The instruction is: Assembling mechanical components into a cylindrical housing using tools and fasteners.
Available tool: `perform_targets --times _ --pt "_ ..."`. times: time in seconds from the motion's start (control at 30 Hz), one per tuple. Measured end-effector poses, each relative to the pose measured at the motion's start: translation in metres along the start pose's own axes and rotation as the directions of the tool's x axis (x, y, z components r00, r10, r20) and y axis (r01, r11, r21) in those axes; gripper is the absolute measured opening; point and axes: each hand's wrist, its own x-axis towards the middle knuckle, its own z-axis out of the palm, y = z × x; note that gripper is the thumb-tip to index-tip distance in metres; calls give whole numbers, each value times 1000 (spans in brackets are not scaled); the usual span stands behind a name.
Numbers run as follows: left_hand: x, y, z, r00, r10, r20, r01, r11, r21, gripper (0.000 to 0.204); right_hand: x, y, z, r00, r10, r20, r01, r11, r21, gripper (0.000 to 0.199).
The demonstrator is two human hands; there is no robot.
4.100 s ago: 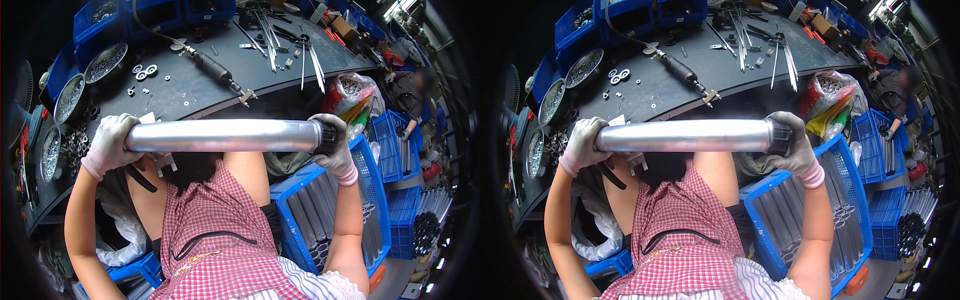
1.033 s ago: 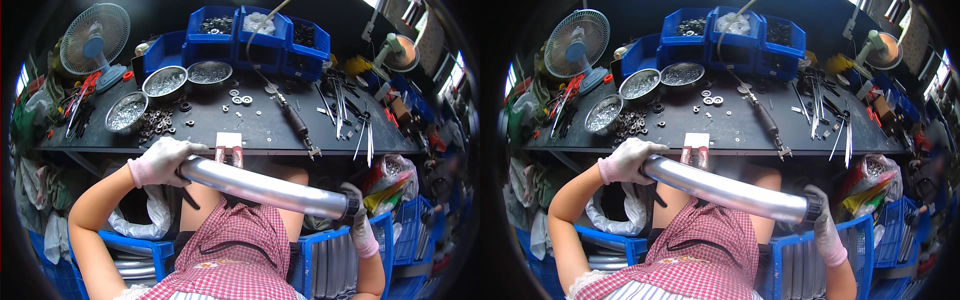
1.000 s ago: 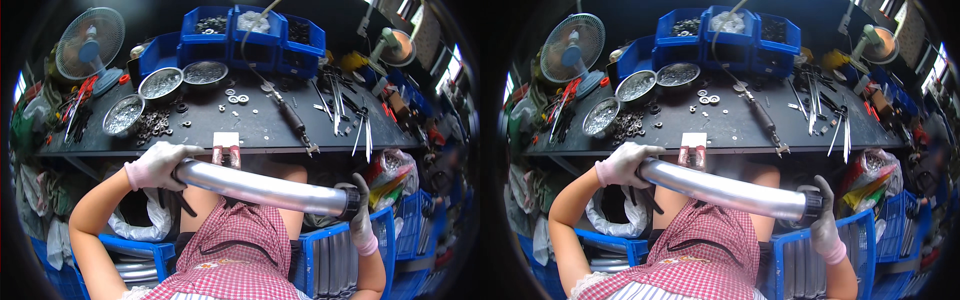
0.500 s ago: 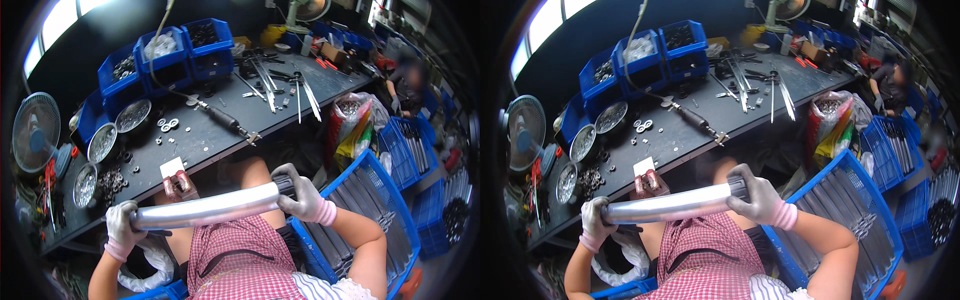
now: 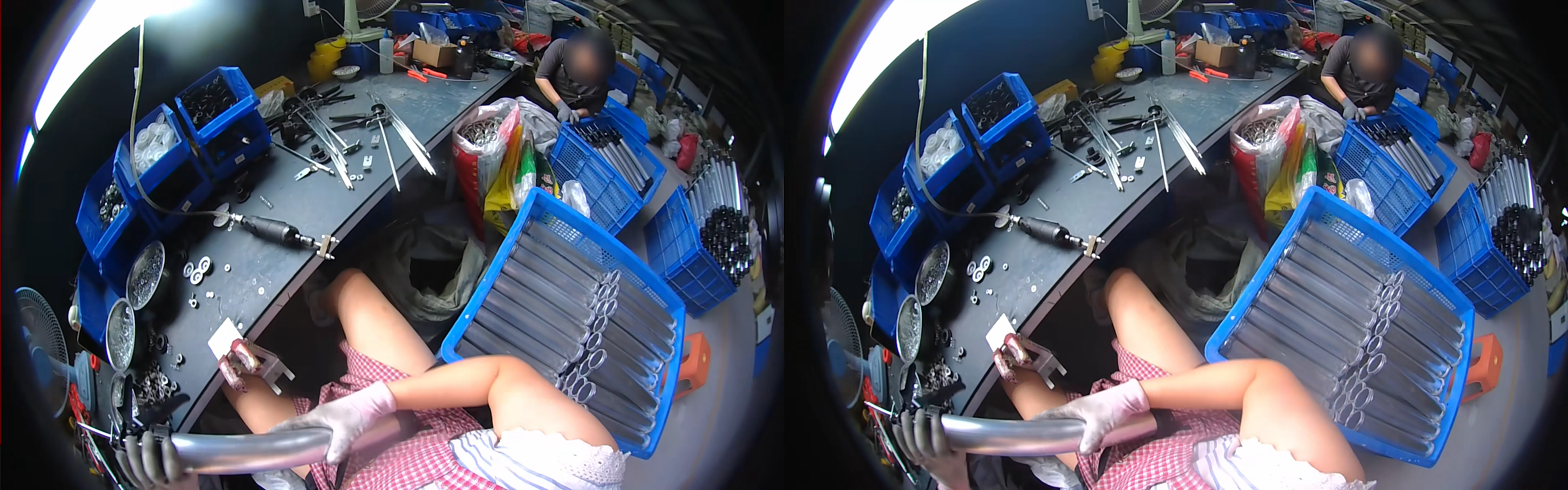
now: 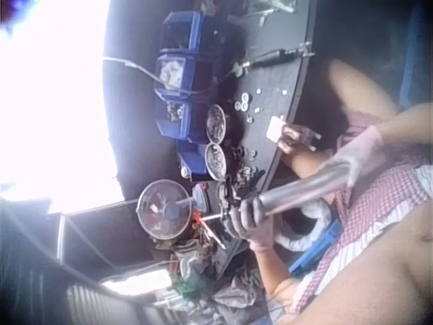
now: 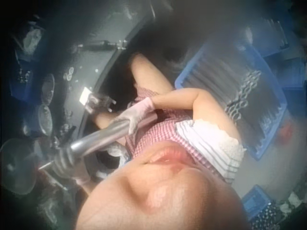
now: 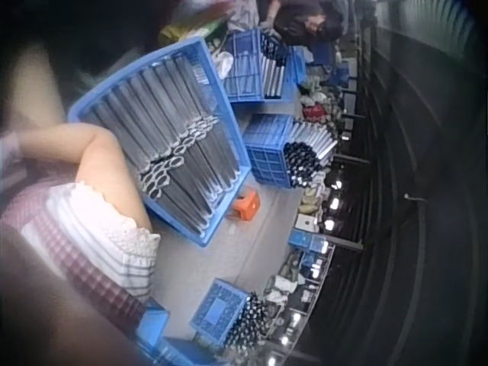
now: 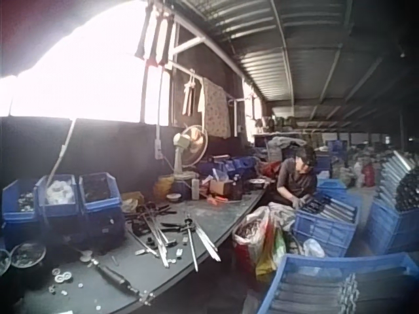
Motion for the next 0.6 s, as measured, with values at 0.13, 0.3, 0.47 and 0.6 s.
perform_targets --times 0.13,0.3,0.47,0.6 --pt "-5 -15 31 998 -35 -43 33 999 -29 52 -9 4 6 998 -38 -40 38 999 6 113" --pt "-27 -25 57 989 -114 -98 104 990 -98 49 -14 -14 14 996 81 -36 -83 995 -53 111" --pt "-55 -40 81 972 -189 -141 168 975 -148 46 -11 8 8 998 61 -28 -62 997 -41 112" --pt "-81 -65 85 964 -221 -149 193 964 -181 44 -11 22 2 999 -12 -34 14 998 63 112"
